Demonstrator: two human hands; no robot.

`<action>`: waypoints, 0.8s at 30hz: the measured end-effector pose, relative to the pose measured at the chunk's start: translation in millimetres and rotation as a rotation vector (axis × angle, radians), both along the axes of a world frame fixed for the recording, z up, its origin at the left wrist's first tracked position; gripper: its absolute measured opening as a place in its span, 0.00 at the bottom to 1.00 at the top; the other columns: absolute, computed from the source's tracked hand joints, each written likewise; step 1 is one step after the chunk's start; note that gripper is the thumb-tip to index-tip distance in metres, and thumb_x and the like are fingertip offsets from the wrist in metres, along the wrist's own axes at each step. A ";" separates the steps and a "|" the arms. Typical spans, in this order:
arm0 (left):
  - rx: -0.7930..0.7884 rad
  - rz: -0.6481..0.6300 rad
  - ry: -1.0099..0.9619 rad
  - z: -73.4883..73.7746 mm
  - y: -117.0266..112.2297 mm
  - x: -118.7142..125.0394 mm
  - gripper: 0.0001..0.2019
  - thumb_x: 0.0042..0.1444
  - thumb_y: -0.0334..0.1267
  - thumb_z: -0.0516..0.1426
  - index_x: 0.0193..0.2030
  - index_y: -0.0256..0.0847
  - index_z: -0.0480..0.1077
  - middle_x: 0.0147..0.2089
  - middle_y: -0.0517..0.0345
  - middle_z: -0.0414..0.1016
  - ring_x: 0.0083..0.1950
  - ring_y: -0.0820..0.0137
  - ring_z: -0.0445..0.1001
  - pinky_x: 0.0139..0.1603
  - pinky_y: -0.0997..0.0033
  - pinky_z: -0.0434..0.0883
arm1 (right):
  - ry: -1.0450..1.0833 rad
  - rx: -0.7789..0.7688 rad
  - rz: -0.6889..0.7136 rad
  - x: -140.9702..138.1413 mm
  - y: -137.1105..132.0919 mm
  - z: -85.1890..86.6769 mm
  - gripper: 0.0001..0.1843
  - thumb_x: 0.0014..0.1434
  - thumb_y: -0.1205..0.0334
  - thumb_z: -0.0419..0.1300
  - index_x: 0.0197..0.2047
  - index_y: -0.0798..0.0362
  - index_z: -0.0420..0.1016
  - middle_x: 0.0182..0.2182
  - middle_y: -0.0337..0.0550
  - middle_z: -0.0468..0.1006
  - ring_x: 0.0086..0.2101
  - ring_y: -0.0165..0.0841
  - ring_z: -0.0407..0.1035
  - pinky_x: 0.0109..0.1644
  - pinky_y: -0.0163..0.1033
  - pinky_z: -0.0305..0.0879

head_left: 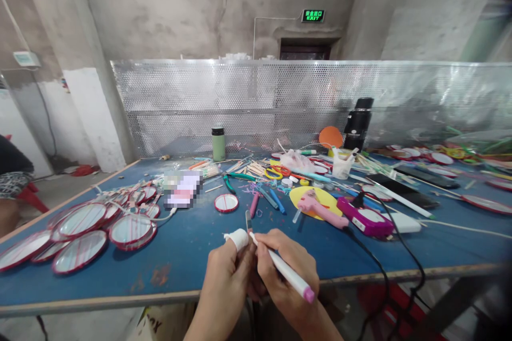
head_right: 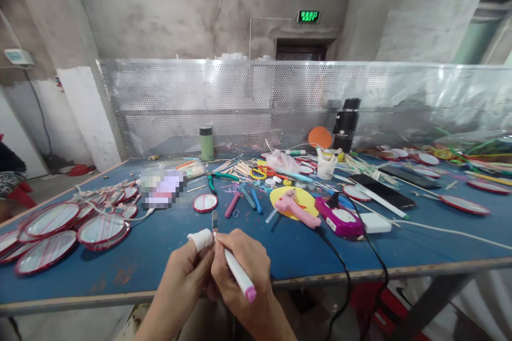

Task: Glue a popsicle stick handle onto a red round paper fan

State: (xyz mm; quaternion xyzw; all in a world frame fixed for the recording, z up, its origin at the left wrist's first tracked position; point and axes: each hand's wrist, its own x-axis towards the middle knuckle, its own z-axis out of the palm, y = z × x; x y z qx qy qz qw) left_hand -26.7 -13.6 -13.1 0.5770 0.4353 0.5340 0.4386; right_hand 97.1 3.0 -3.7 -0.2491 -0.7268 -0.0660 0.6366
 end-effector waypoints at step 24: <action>-0.009 0.003 0.017 2.2 0.1 0.2 0.20 0.62 0.56 0.55 0.34 0.39 0.71 0.17 0.62 0.71 0.17 0.69 0.73 0.16 0.78 0.67 | 0.007 -0.016 -0.052 1.1 1.0 -1.9 0.07 0.63 0.72 0.57 0.38 0.54 0.76 0.24 0.39 0.78 0.24 0.28 0.74 0.30 0.31 0.69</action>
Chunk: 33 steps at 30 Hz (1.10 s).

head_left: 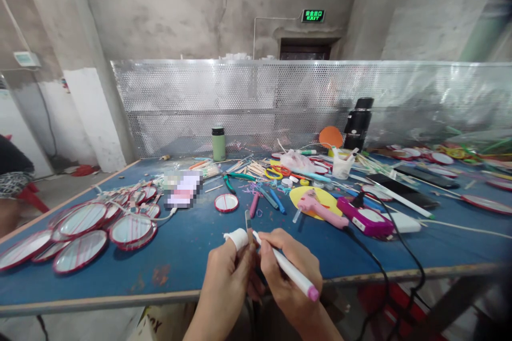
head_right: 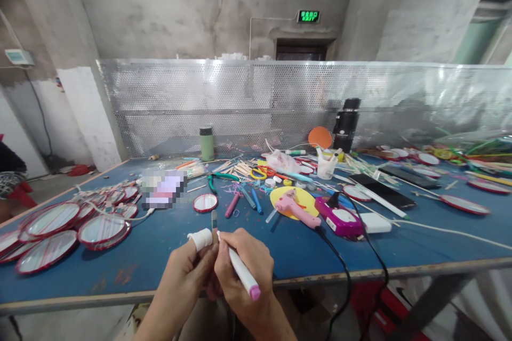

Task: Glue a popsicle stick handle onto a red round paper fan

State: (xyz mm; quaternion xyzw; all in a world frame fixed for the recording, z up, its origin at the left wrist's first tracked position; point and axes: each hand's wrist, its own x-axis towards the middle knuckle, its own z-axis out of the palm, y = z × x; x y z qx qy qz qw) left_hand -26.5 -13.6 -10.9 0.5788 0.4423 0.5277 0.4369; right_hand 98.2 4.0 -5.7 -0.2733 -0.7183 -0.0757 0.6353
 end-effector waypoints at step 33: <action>0.000 -0.007 -0.060 -3.4 0.4 1.8 0.17 0.59 0.52 0.57 0.32 0.39 0.68 0.18 0.65 0.68 0.16 0.73 0.69 0.16 0.79 0.65 | -0.016 0.012 0.064 -0.2 -0.9 -3.5 0.08 0.61 0.74 0.58 0.41 0.55 0.76 0.29 0.40 0.80 0.28 0.28 0.75 0.35 0.31 0.70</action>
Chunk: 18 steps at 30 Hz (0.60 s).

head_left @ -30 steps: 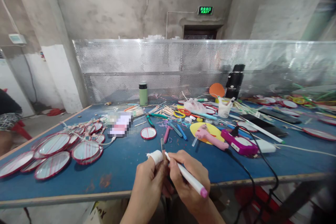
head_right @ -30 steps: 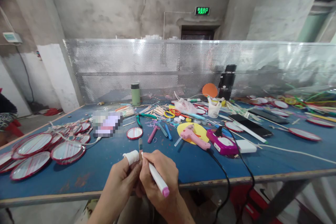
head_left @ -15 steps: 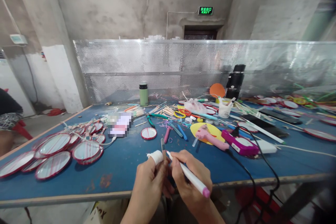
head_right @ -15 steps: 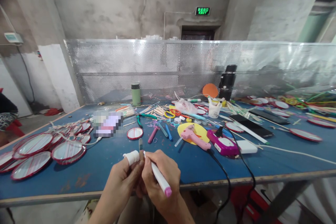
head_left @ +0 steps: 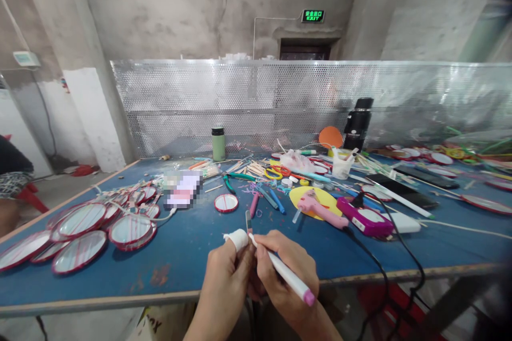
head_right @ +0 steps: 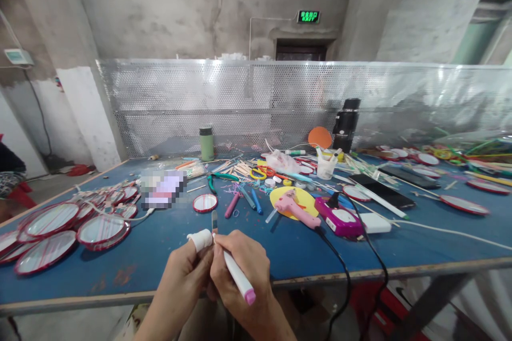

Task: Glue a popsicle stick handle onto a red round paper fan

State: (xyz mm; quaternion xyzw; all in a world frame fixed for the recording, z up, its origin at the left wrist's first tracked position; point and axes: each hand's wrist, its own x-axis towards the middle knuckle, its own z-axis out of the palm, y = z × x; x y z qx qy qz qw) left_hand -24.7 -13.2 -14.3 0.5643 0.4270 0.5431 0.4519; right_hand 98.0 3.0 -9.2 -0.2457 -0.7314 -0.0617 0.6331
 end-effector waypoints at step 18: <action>0.019 0.002 0.056 -0.6 1.2 -2.7 0.18 0.62 0.53 0.55 0.35 0.39 0.69 0.17 0.63 0.71 0.16 0.70 0.72 0.17 0.78 0.67 | 0.012 0.016 -0.044 -1.5 0.2 1.8 0.07 0.61 0.73 0.58 0.39 0.55 0.77 0.27 0.40 0.80 0.27 0.27 0.75 0.34 0.30 0.70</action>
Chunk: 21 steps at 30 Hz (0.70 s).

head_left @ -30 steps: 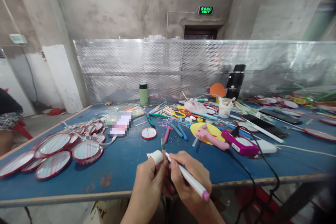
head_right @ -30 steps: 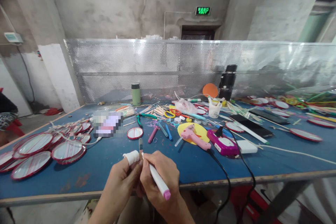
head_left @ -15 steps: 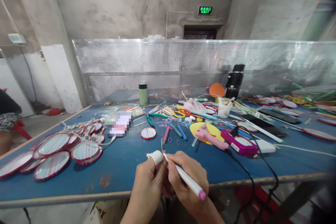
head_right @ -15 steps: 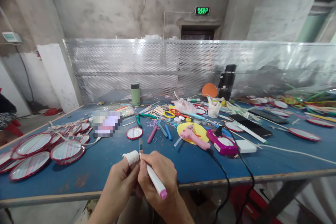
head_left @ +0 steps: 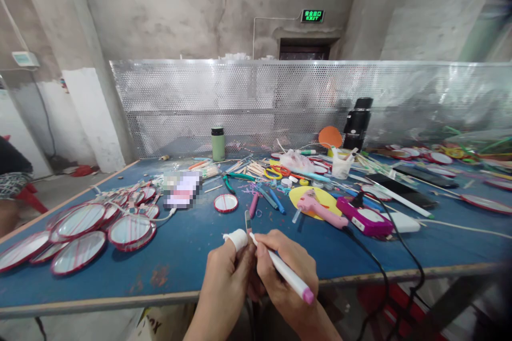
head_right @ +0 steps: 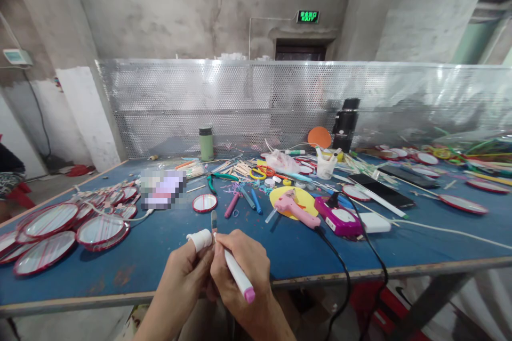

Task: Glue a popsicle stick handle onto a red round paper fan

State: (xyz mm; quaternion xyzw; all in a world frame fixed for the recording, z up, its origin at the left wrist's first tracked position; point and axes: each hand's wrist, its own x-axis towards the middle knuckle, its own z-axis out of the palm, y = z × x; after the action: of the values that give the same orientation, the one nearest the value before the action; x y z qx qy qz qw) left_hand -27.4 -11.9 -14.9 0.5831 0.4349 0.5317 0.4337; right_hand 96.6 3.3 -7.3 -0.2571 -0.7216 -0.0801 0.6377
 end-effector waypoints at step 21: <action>-0.002 0.000 0.024 0.4 0.4 -0.6 0.18 0.63 0.53 0.54 0.40 0.38 0.72 0.18 0.63 0.72 0.17 0.69 0.74 0.17 0.77 0.68 | 0.017 0.004 -0.042 0.0 -0.1 0.8 0.07 0.62 0.72 0.58 0.38 0.54 0.76 0.26 0.38 0.79 0.26 0.26 0.75 0.33 0.29 0.70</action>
State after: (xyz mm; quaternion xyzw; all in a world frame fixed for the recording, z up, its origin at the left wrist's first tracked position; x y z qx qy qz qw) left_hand -28.1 -11.5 -14.5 0.5889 0.4408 0.5242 0.4291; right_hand 96.6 3.2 -6.5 -0.2715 -0.7104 -0.0929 0.6427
